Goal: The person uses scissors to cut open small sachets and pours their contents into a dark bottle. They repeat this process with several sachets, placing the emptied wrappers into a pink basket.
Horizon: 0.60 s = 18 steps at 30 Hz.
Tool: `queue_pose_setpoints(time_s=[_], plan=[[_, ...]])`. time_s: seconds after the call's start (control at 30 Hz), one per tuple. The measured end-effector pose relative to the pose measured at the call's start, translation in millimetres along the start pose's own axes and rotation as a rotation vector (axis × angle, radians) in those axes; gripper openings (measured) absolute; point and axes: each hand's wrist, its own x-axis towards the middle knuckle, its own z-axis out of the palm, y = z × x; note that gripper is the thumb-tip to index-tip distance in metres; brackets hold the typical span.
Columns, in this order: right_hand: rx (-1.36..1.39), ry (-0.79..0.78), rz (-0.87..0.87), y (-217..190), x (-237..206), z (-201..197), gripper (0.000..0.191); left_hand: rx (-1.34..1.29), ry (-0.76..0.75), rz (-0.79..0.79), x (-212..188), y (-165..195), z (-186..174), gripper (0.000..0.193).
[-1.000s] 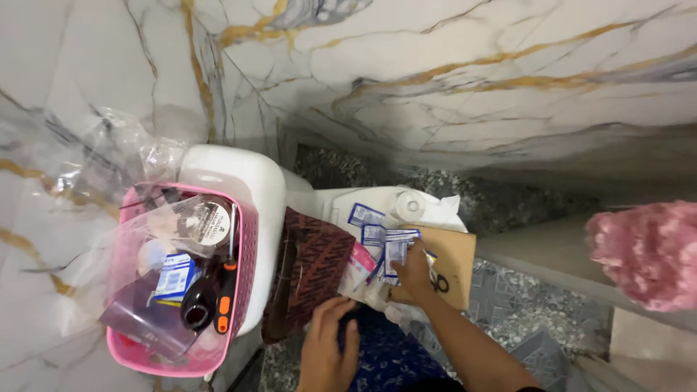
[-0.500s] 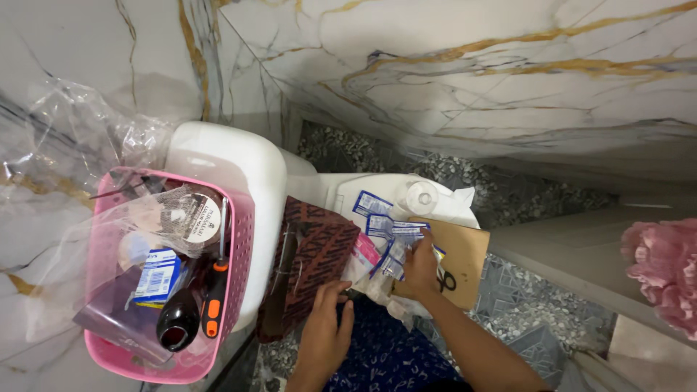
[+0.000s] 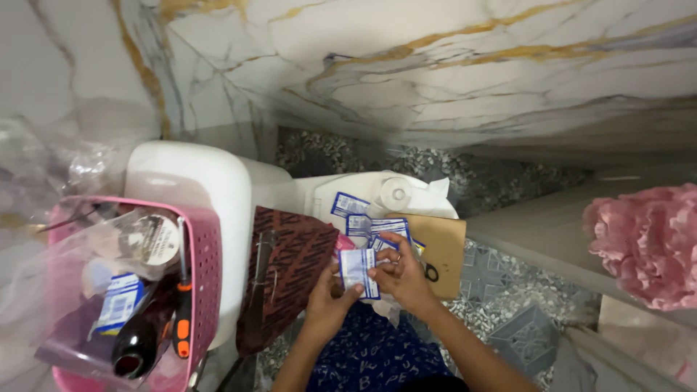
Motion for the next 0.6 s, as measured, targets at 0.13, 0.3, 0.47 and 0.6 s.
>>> queue_pose_setpoints(time_s=[0.13,0.3,0.47,0.6], plan=[[-0.236,0.14,-0.168,18.7,-2.3,-16.9,0.079,0.042,0.001,0.084,-3.5,-11.4,2.7,0.041],[-1.08,0.62,-0.347,38.3,6.1,-60.3,0.083,0.219,0.138,0.038,2.5,-8.8,3.2,0.033],[-1.263,0.503,-0.247,46.7,5.9,-74.0,0.06,0.247,0.15,0.047,4.4,-9.9,-2.1,0.032],[-1.398,0.592,-0.263,40.6,12.1,-63.0,0.073,0.079,0.116,0.107,8.2,-12.8,-0.8,0.029]])
